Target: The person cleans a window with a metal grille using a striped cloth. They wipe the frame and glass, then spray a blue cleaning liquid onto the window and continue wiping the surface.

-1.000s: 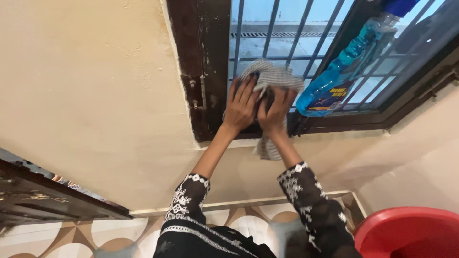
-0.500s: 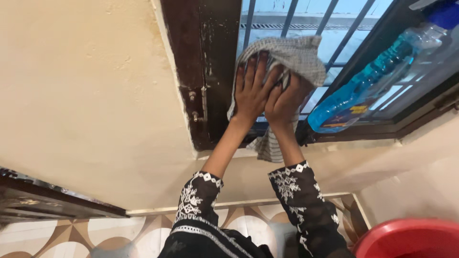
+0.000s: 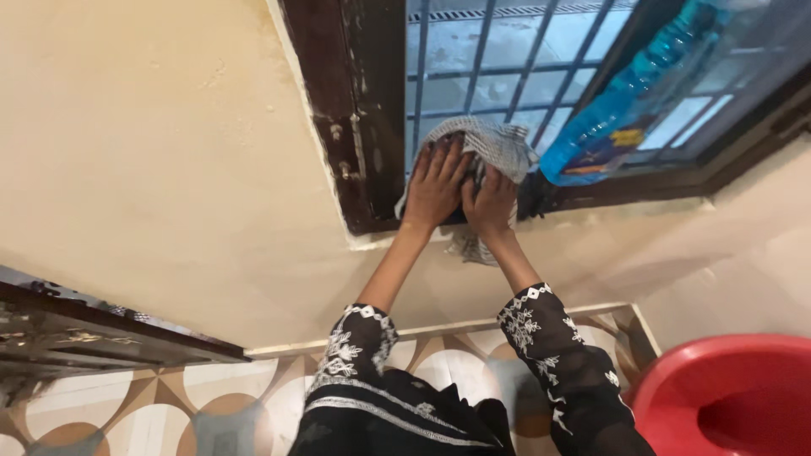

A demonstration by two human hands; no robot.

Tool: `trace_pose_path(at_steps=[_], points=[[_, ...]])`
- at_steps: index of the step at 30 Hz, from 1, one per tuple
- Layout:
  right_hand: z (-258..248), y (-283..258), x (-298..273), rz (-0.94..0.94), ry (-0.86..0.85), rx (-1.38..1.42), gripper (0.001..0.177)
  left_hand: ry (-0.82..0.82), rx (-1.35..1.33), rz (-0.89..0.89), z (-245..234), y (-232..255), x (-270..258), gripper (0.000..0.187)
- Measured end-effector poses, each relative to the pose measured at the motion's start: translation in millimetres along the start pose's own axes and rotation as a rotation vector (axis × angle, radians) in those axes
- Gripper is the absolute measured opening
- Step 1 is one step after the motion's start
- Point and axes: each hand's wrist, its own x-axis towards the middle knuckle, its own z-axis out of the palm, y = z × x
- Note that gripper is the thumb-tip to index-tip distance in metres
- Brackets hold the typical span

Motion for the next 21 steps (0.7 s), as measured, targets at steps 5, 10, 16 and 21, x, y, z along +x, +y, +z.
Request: trace_pose_path(at_steps=[5,10,16,21], points=[[-42.2,-19.3,57.4,-0.058,0.143,0.160,0.041,0.263,-0.034,-0.040,-59.4,7.0,41.4,0.046],[-74.7,-53.9,171.1,-0.079,0.141,0.009,0.050,0.297,0.100,-0.066,-79.9,-12.0,124.4,0.059],[-67.9,-49.3,194.9,-0.072,0.135,-0.141,0.054,0.374,0.011,-0.033,-84.4,-30.7,153.6,0.057],[-41.4,-35.9,144.5,0.007,0.160,-0.131,0.056,0.251,0.097,-0.029,-64.6,-21.6,115.3,0.052]])
